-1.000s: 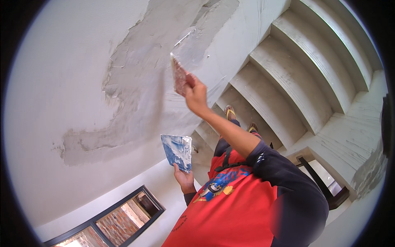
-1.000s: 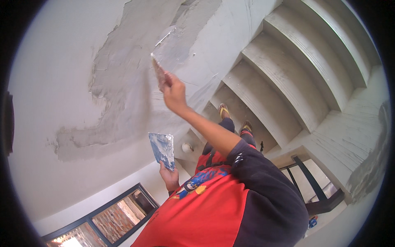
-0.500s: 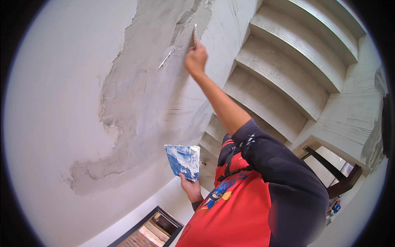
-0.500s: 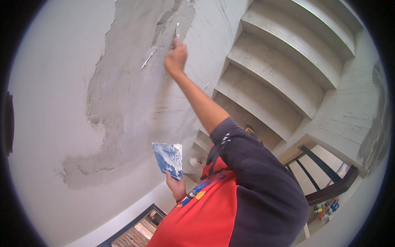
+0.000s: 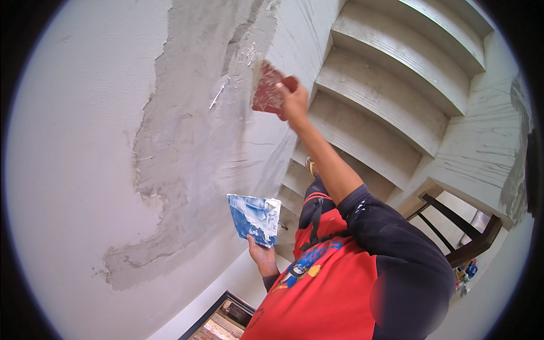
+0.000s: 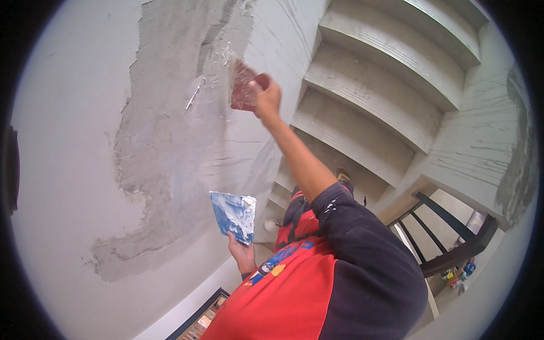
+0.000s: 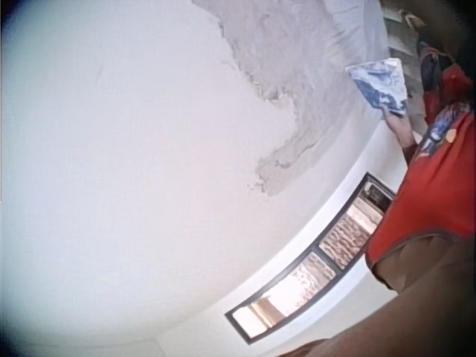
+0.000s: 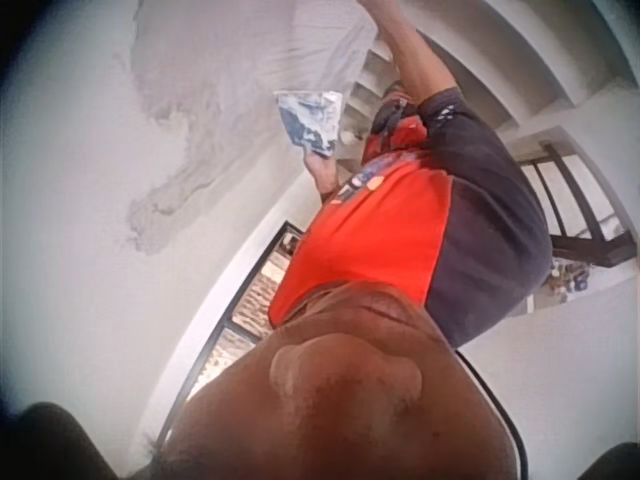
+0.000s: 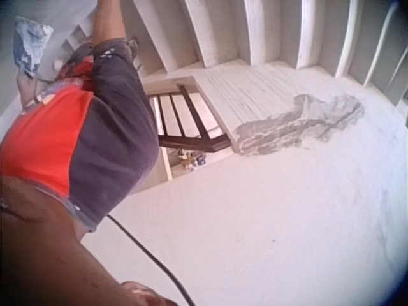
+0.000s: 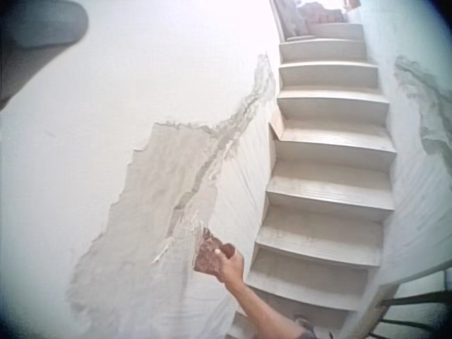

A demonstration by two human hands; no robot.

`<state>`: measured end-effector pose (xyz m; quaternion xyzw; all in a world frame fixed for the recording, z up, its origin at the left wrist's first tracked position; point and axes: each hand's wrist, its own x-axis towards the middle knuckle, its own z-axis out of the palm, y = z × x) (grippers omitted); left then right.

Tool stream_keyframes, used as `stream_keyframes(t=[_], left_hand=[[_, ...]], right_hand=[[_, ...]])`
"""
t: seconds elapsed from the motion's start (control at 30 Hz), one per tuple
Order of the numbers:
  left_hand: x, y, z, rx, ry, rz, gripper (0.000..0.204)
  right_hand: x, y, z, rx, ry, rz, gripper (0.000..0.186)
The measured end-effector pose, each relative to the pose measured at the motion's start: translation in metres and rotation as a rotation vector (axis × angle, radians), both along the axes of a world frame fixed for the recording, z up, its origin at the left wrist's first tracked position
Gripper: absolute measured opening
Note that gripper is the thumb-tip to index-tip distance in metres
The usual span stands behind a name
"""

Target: The person applies white plaster to a wall using a trowel and a hawk. They scoop plaster from a bucket, spread it onto the hawk, and then apply it to the wall surface in smooth strokes.

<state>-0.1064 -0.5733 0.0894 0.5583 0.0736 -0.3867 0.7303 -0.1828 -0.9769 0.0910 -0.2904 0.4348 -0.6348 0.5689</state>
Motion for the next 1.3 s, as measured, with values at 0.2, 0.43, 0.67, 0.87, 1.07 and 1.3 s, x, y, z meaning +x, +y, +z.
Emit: stream_keyframes(t=[0.2,0.43,0.67,0.87,1.07,1.3], left_hand=[[-0.005,0.003,-0.002,0.02,0.009,0.008,0.049],[-0.008,0.007,0.001,-0.001,-0.018,0.001,0.05],[-0.007,0.001,-0.002,-0.06,-0.004,0.01,0.049],[-0.01,-0.022,0.018,-0.02,-0.062,-0.031,0.05],[-0.018,-0.053,0.037,-0.077,-0.105,-0.085,0.043],[-0.064,-0.105,0.078,-0.154,-0.06,-0.316,0.032]], right_hand=[[-0.002,-0.064,-0.038,0.216,-1.183,0.129,0.022],[0.063,-0.087,-0.04,0.228,-1.33,0.154,0.026],[0.04,-0.07,-0.056,0.367,-0.959,0.056,0.015],[-0.012,-0.031,-0.033,0.215,-0.406,0.155,0.017],[-0.123,0.06,0.045,-0.305,0.242,0.304,0.013],[-0.181,0.134,0.086,-1.001,0.54,0.449,0.022]])
